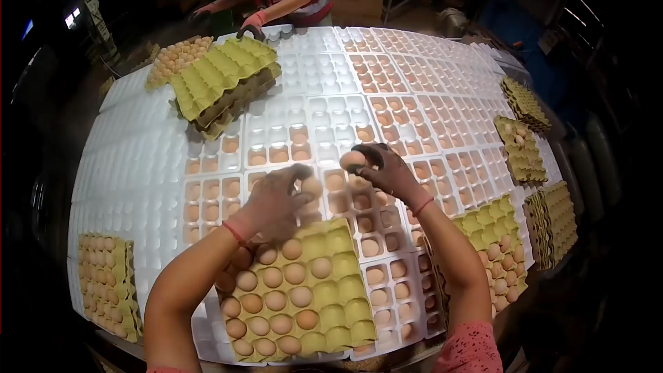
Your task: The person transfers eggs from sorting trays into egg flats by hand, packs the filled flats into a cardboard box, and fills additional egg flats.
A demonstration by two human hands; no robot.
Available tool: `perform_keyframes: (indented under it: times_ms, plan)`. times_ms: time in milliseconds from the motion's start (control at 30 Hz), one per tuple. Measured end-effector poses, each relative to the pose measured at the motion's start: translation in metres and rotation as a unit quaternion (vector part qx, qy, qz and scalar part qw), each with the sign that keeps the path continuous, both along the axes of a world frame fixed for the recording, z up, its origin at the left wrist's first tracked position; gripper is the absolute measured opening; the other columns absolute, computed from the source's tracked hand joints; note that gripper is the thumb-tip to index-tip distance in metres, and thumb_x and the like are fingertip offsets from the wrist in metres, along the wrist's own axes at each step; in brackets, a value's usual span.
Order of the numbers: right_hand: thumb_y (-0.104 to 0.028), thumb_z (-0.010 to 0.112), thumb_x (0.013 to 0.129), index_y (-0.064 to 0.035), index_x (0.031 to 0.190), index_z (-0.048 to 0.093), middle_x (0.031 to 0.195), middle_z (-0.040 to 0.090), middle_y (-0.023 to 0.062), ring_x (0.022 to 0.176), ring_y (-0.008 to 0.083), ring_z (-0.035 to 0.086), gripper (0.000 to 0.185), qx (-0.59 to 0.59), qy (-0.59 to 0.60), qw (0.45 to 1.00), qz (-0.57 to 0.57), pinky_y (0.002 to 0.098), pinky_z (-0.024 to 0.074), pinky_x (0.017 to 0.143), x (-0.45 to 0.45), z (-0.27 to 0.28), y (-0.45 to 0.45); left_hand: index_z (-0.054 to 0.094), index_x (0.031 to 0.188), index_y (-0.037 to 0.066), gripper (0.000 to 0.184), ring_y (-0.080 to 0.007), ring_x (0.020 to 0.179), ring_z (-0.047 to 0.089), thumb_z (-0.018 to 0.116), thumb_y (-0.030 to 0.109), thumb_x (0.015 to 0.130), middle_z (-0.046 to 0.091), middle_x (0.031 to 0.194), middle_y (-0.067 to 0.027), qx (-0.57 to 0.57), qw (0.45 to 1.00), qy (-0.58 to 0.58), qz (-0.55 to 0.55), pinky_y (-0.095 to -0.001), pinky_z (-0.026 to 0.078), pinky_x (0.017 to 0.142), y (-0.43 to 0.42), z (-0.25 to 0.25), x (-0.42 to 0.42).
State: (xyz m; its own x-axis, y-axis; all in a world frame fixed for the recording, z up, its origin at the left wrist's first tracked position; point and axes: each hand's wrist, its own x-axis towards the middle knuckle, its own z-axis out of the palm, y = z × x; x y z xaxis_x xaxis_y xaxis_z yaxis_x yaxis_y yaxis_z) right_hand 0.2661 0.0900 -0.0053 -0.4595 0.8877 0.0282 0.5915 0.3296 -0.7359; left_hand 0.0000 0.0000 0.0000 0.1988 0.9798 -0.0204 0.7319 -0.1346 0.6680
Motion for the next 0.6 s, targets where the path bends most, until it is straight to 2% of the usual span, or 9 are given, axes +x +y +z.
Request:
perform_keyframes:
  times_ms: [67, 100, 233, 300, 367, 433, 500, 533, 600]
  plan:
    - [-0.043, 0.074, 0.08, -0.0115, 0.125, 0.063, 0.107, 0.07, 0.0167, 0.107, 0.0298, 0.065, 0.056, 0.081, 0.019, 0.994, -0.068, 0.0415, 0.051, 0.091, -0.017, -0.009, 0.018, 0.057, 0.124, 0.008, 0.05, -0.0297, 0.099, 0.066, 0.075, 0.025, 0.081, 0.067, 0.113, -0.0136, 0.022, 0.998, -0.038, 0.053, -0.0403, 0.051, 0.089, 0.024, 0.003, 0.013]
    - [-0.047, 0.072, 0.081, -0.0123, 0.126, 0.062, 0.115, 0.068, 0.0166, 0.112, 0.0308, 0.063, 0.058, 0.073, -0.008, 0.992, -0.098, 0.0412, 0.0494, 0.094, -0.037, -0.018, 0.07, 0.058, 0.123, 0.007, 0.048, -0.0318, 0.101, 0.065, 0.073, 0.025, 0.081, 0.067, 0.113, -0.015, 0.12, 0.992, -0.023, 0.039, -0.0414, 0.051, 0.089, 0.086, -0.033, 0.011]
    - [-0.057, 0.066, 0.081, -0.0185, 0.134, 0.057, 0.133, 0.059, 0.0154, 0.124, 0.0328, 0.055, 0.066, -0.009, -0.267, 0.961, -0.068, 0.0411, 0.0429, 0.105, -0.072, -0.056, 0.111, 0.061, 0.119, 0.007, 0.044, -0.0325, 0.1, 0.065, 0.072, 0.028, 0.082, 0.067, 0.111, -0.0167, 0.026, 0.992, 0.123, -0.014, -0.0396, 0.052, 0.089, 0.122, -0.057, 0.039]
    - [-0.056, 0.067, 0.082, -0.0185, 0.128, 0.062, 0.137, 0.057, 0.0107, 0.121, 0.03, 0.058, 0.06, -0.038, -0.181, 0.983, -0.019, 0.0419, 0.0457, 0.102, -0.058, -0.057, 0.139, 0.063, 0.115, 0.009, 0.036, -0.0292, 0.102, 0.063, 0.069, 0.024, 0.083, 0.064, 0.113, -0.012, 0.089, 0.991, 0.071, -0.065, -0.0399, 0.049, 0.091, 0.13, -0.067, 0.03]
    - [-0.053, 0.068, 0.083, -0.0167, 0.121, 0.066, 0.133, 0.059, 0.0069, 0.115, 0.0287, 0.062, 0.053, 0.072, -0.071, 0.981, -0.165, 0.0425, 0.0479, 0.098, -0.031, -0.051, 0.149, 0.065, 0.11, 0.007, 0.027, -0.0272, 0.097, 0.063, 0.066, 0.02, 0.087, 0.064, 0.109, -0.0108, 0.15, 0.988, -0.031, -0.035, -0.0377, 0.05, 0.087, 0.14, -0.065, 0.029]
    - [-0.048, 0.067, 0.086, -0.0167, 0.118, 0.066, 0.128, 0.061, 0.0054, 0.115, 0.0293, 0.06, 0.044, 0.154, -0.111, 0.937, -0.292, 0.0427, 0.048, 0.097, 0.0, -0.059, 0.167, 0.065, 0.107, 0.001, 0.021, -0.0268, 0.084, 0.065, 0.063, 0.014, 0.091, 0.066, 0.098, -0.0131, 0.149, 0.972, -0.175, 0.055, -0.0342, 0.052, 0.079, 0.151, -0.05, 0.051]
    - [-0.042, 0.063, 0.09, -0.0174, 0.12, 0.065, 0.126, 0.06, 0.006, 0.119, 0.03, 0.056, 0.039, 0.171, -0.342, 0.885, -0.266, 0.0442, 0.0462, 0.099, 0.042, -0.083, 0.177, 0.063, 0.11, 0.001, 0.022, -0.0308, 0.093, 0.062, 0.062, 0.01, 0.09, 0.061, 0.105, -0.0162, 0.216, 0.959, -0.179, 0.045, -0.0365, 0.05, 0.082, 0.161, -0.057, 0.075]
    - [-0.041, 0.062, 0.09, -0.0174, 0.122, 0.063, 0.129, 0.058, 0.0072, 0.122, 0.0306, 0.054, 0.039, 0.121, -0.349, 0.891, -0.263, 0.0446, 0.0449, 0.101, 0.058, -0.097, 0.182, 0.063, 0.113, 0.003, 0.025, -0.0318, 0.1, 0.06, 0.061, 0.014, 0.091, 0.06, 0.11, -0.0162, 0.312, 0.943, -0.113, -0.014, -0.0395, 0.048, 0.088, 0.164, -0.066, 0.084]
    - [-0.04, 0.061, 0.091, -0.0173, 0.124, 0.062, 0.132, 0.056, 0.0085, 0.124, 0.0311, 0.052, 0.04, 0.073, -0.354, 0.898, -0.253, 0.045, 0.0436, 0.103, 0.067, -0.106, 0.18, 0.059, 0.123, 0.007, 0.034, -0.0337, 0.113, 0.053, 0.058, 0.023, 0.092, 0.056, 0.12, -0.0162, 0.263, 0.961, 0.056, -0.068, -0.0461, 0.04, 0.099, 0.165, -0.083, 0.104]
